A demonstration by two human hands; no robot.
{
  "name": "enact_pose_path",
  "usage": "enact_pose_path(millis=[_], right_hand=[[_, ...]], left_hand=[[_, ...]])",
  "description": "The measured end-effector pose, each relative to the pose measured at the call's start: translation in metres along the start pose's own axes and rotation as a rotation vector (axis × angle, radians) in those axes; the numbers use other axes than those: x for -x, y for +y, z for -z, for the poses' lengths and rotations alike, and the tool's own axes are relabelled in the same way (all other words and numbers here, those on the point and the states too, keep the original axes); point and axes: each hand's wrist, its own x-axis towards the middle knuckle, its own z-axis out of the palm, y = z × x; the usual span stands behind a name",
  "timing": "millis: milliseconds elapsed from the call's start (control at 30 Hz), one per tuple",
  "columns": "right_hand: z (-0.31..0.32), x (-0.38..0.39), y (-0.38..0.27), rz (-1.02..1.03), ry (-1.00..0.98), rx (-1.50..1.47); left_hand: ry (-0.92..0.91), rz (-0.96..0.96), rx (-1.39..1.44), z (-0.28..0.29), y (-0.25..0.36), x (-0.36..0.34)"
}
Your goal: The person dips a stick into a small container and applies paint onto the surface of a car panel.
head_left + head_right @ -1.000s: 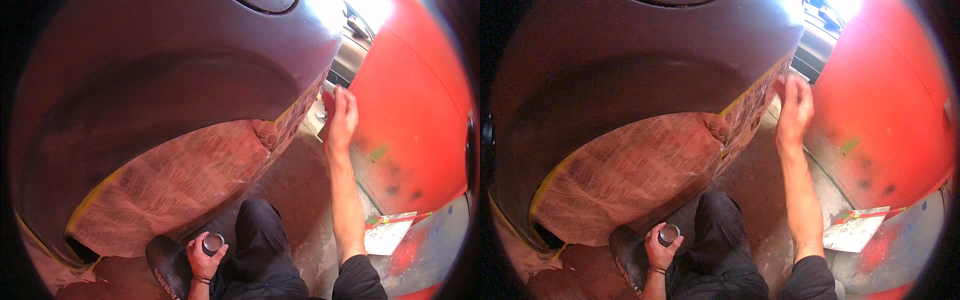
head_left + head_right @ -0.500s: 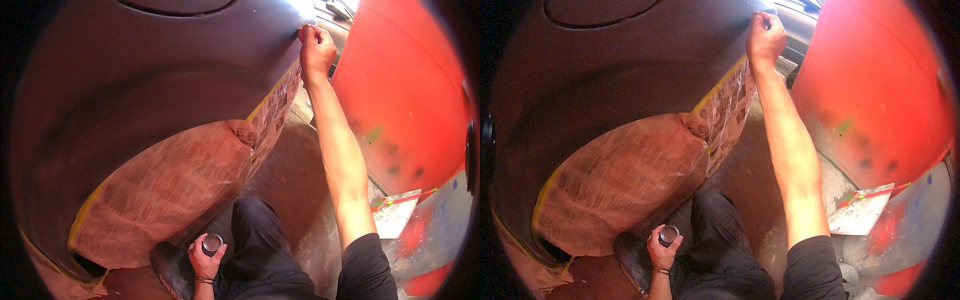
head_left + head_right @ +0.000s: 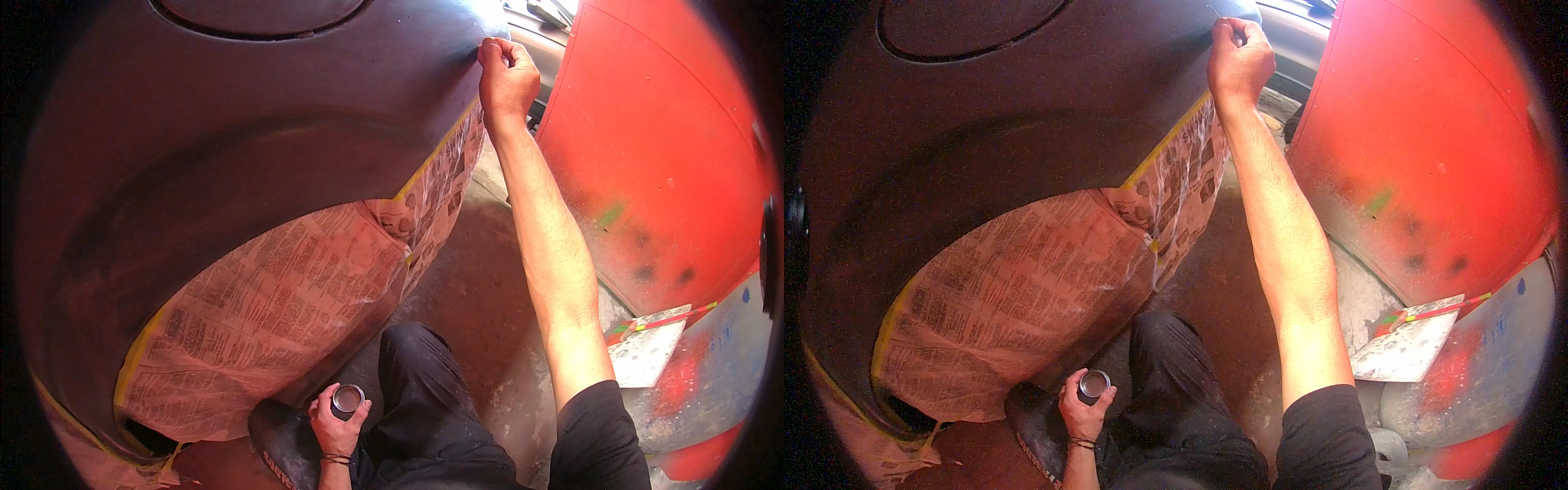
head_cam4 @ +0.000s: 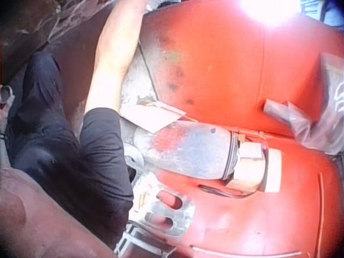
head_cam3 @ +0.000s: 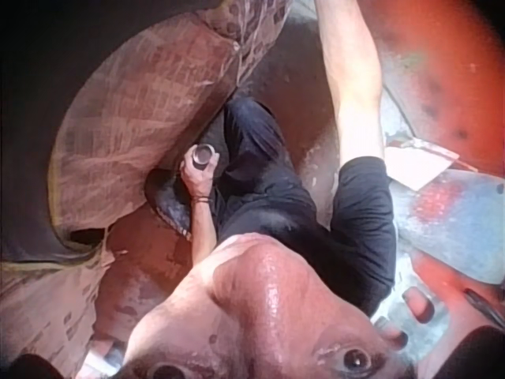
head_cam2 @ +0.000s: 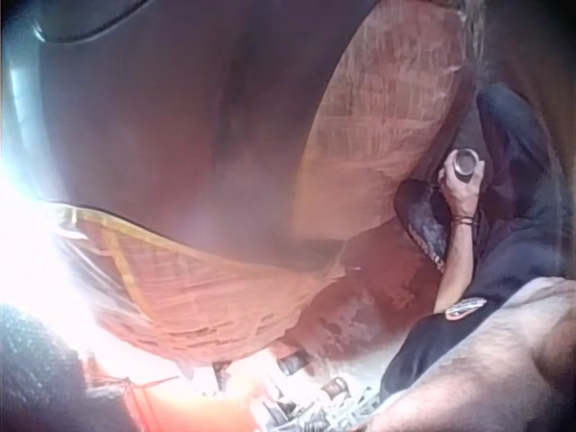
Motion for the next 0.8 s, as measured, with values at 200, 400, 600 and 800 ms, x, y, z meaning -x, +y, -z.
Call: enact_pose_path(millis=[200,400,600,800], right_hand=[[0.001,0.001,-0.005,-0.006,-0.003,0.018],[0.0,0.003,-0.008,-0.018,-0.003,0.051],[0.001,0.003,-0.009,0.014,-0.002,0.067],[0.001,0.004,-0.007,-0.02,-0.012,0.054]], left_hand=[[-0.012,0.012,-0.004,0.0,0.001,-0.001],[-0.007,0.008,0.001,0.0,0.001,0.0],[-0.004,0.0,0.001,0.0,0.0,0.0],[0.005,-0.012,0.0,-0.001,-0.002,0.0]])
